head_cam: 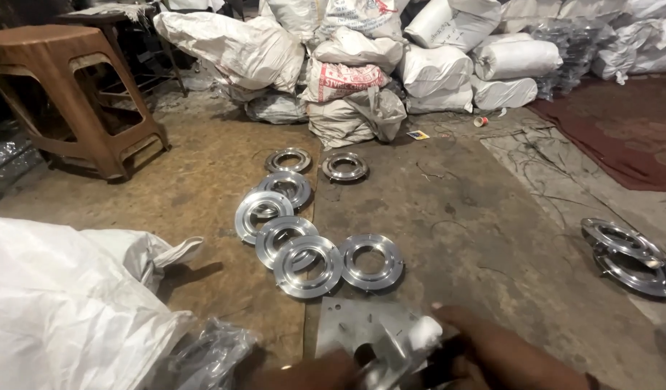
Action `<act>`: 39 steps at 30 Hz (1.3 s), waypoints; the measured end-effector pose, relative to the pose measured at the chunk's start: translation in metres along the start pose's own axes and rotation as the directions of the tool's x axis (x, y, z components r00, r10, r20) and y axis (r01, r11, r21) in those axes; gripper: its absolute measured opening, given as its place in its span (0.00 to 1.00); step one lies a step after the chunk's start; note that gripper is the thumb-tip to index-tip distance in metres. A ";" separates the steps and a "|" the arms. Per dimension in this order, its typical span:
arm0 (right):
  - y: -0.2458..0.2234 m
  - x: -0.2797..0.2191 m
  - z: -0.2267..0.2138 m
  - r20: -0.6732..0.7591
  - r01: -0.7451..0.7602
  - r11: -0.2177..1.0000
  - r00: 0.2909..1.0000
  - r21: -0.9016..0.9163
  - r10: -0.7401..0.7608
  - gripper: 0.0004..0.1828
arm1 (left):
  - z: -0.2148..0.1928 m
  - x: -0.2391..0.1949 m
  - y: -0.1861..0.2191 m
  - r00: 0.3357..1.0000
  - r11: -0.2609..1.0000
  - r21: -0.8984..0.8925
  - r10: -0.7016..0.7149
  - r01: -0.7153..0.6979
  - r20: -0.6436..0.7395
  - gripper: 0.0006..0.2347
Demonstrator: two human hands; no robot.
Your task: The person inspects and organizes circular metal plates on the floor of a fabrication shop.
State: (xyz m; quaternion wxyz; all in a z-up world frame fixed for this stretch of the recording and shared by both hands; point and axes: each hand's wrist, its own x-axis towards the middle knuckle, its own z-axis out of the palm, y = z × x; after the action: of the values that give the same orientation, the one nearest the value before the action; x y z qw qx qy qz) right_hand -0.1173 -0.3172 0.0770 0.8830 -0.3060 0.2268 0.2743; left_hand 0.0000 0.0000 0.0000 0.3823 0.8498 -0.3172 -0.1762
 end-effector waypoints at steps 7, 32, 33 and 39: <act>-0.008 -0.036 0.050 -0.347 -0.277 0.307 0.916 -0.911 -0.202 0.20 | -0.037 0.116 -0.084 0.983 0.984 0.022 -0.173 0.174 -0.068 0.17; -0.014 -0.007 0.037 -0.385 -0.379 -0.127 0.922 -0.917 0.029 0.19 | -0.052 0.027 -0.209 0.937 0.838 0.493 -0.330 0.234 0.116 0.31; -0.014 -0.008 0.050 -0.387 -0.381 -0.128 0.922 -0.916 0.026 0.19 | -0.054 0.037 -0.214 0.938 0.839 0.492 -0.327 0.232 0.116 0.31; -0.012 -0.013 0.061 -0.453 -0.455 -0.083 0.891 -0.887 -0.039 0.18 | -0.105 0.092 -0.151 0.974 0.793 0.576 -0.228 0.197 -0.020 0.21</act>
State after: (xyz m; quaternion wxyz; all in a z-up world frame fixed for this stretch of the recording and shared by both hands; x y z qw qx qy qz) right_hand -0.1054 -0.2892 0.1334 0.2761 -0.8461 0.1517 0.4300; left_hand 0.1856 0.0714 -0.0528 0.0779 0.9507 -0.2677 -0.1357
